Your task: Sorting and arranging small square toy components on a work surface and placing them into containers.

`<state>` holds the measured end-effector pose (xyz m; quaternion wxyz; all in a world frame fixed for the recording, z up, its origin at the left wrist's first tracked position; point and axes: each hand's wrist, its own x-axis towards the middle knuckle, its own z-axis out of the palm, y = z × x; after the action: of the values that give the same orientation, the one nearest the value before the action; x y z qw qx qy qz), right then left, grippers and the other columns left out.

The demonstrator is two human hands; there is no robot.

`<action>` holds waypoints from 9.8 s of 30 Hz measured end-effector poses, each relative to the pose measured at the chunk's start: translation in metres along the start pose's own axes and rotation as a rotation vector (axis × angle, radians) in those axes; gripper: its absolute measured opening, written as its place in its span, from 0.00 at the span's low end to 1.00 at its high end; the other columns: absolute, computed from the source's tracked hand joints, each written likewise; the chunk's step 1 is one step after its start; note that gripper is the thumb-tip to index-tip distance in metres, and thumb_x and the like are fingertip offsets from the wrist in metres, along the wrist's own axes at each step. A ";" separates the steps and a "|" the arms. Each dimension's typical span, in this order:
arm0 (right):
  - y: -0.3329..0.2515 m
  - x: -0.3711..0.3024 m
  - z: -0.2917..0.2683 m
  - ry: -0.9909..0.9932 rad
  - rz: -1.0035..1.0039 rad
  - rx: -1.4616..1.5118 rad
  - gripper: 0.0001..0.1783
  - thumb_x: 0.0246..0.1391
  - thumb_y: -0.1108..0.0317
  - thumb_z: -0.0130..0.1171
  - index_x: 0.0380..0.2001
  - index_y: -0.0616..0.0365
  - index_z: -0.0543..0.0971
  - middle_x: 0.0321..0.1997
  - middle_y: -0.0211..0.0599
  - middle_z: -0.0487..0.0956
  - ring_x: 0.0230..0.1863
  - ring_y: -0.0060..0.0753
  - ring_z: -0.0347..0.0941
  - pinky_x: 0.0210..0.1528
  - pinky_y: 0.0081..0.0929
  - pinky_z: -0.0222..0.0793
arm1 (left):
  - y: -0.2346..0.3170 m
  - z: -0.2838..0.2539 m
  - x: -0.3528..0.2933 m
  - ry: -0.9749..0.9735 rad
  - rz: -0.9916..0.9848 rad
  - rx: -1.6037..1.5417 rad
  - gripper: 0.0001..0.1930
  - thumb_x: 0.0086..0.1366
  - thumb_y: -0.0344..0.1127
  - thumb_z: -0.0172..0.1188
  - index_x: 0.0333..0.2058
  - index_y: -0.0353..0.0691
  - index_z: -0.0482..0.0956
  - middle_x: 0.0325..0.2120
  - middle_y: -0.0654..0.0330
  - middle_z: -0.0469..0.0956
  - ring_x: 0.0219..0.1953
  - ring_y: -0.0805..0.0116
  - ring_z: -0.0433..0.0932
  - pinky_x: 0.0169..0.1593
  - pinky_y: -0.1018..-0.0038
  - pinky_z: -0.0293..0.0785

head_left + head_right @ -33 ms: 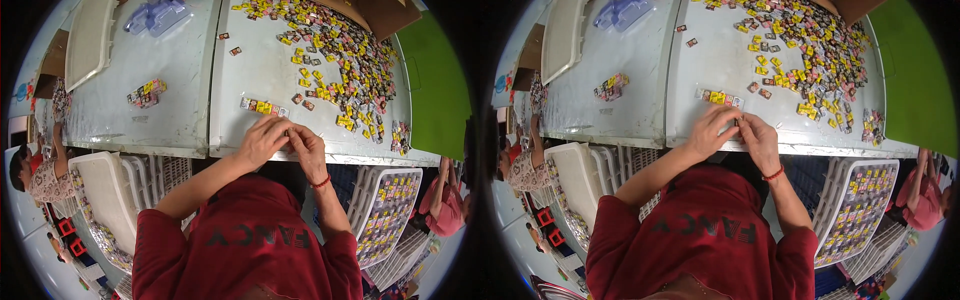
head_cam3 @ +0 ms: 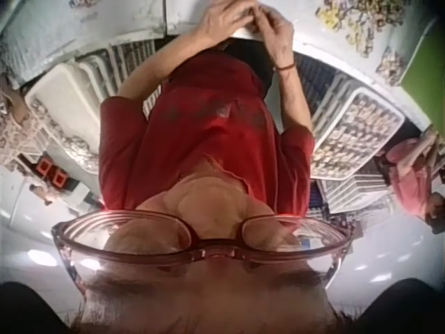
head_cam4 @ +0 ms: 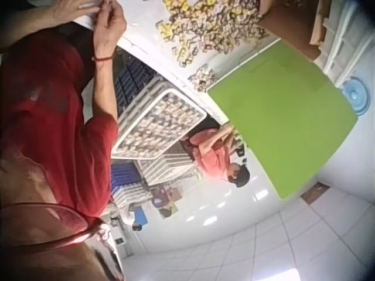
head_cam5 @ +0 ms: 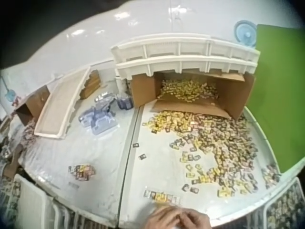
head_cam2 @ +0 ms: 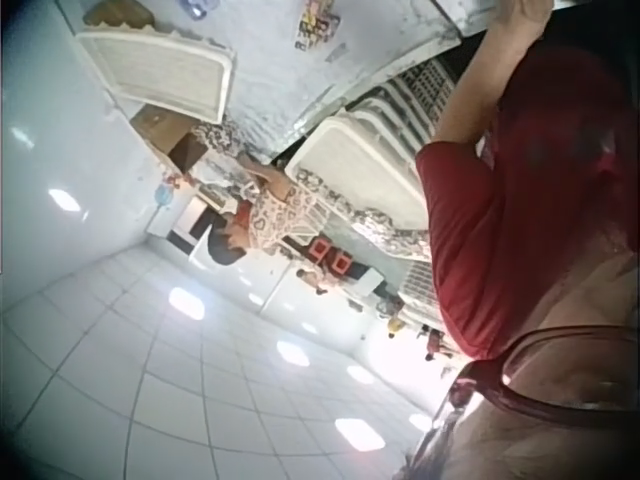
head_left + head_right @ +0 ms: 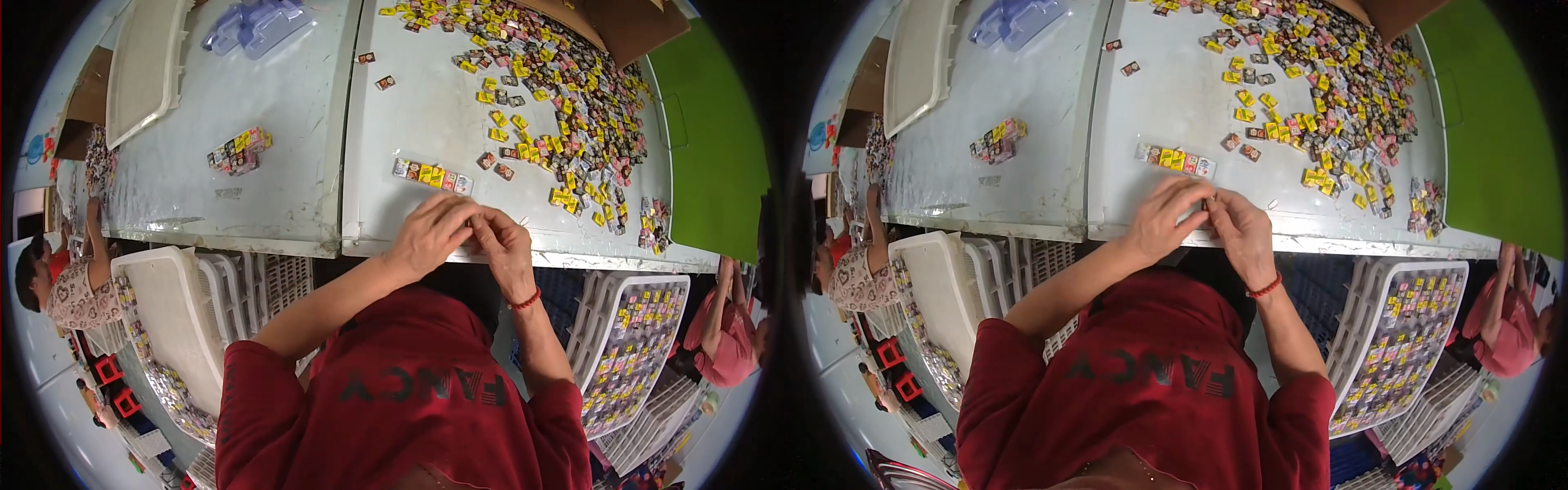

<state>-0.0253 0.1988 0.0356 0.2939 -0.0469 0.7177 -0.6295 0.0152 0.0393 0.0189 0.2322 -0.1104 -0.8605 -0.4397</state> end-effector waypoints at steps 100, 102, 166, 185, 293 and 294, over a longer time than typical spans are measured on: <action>-0.023 0.096 -0.102 0.361 -0.530 -1.380 0.15 0.47 0.66 0.62 0.42 0.51 0.79 0.40 0.32 0.79 0.47 0.39 0.71 0.51 0.39 0.59 | -0.051 0.054 0.108 -0.411 0.097 0.087 0.18 0.47 0.24 0.67 0.39 0.34 0.75 0.37 0.54 0.76 0.41 0.53 0.74 0.45 0.63 0.72; -0.023 0.096 -0.104 0.314 -0.503 -1.392 0.14 0.48 0.65 0.62 0.40 0.52 0.79 0.40 0.33 0.79 0.47 0.39 0.71 0.52 0.39 0.58 | -0.054 0.054 0.106 -0.391 0.104 0.081 0.19 0.47 0.24 0.67 0.40 0.35 0.75 0.37 0.54 0.77 0.42 0.53 0.74 0.46 0.64 0.72; -0.003 0.046 0.027 0.266 -0.888 -1.084 0.12 0.42 0.66 0.68 0.34 0.49 0.82 0.38 0.24 0.81 0.44 0.29 0.73 0.63 0.50 0.49 | -0.065 -0.040 0.007 -0.183 0.247 0.209 0.12 0.53 0.27 0.63 0.38 0.35 0.80 0.41 0.59 0.78 0.44 0.61 0.76 0.47 0.70 0.75; 0.021 0.027 0.029 0.307 -0.908 -1.118 0.19 0.45 0.67 0.65 0.44 0.53 0.80 0.47 0.28 0.76 0.50 0.34 0.69 0.62 0.49 0.52 | -0.056 -0.036 -0.005 -0.105 0.260 0.219 0.10 0.52 0.25 0.63 0.35 0.32 0.80 0.40 0.57 0.79 0.49 0.56 0.75 0.50 0.69 0.75; 0.014 0.056 -0.001 0.069 -0.108 -0.110 0.15 0.58 0.74 0.54 0.49 0.64 0.71 0.33 0.35 0.78 0.28 0.23 0.76 0.29 0.19 0.75 | -0.071 -0.062 -0.001 0.154 -0.797 -0.261 0.14 0.61 0.33 0.59 0.44 0.32 0.76 0.26 0.50 0.81 0.20 0.68 0.78 0.26 0.73 0.75; 0.010 0.054 0.003 0.067 -0.082 -0.050 0.15 0.59 0.74 0.54 0.49 0.62 0.71 0.32 0.33 0.77 0.28 0.22 0.76 0.30 0.19 0.75 | -0.067 -0.069 -0.001 0.151 -0.749 -0.194 0.14 0.61 0.32 0.59 0.45 0.33 0.76 0.25 0.54 0.80 0.21 0.71 0.77 0.26 0.75 0.74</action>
<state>-0.0648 0.1743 0.0065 0.2423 -0.0626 0.7402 -0.6241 0.0109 -0.0557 0.0058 0.1068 0.2225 -0.7761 -0.5803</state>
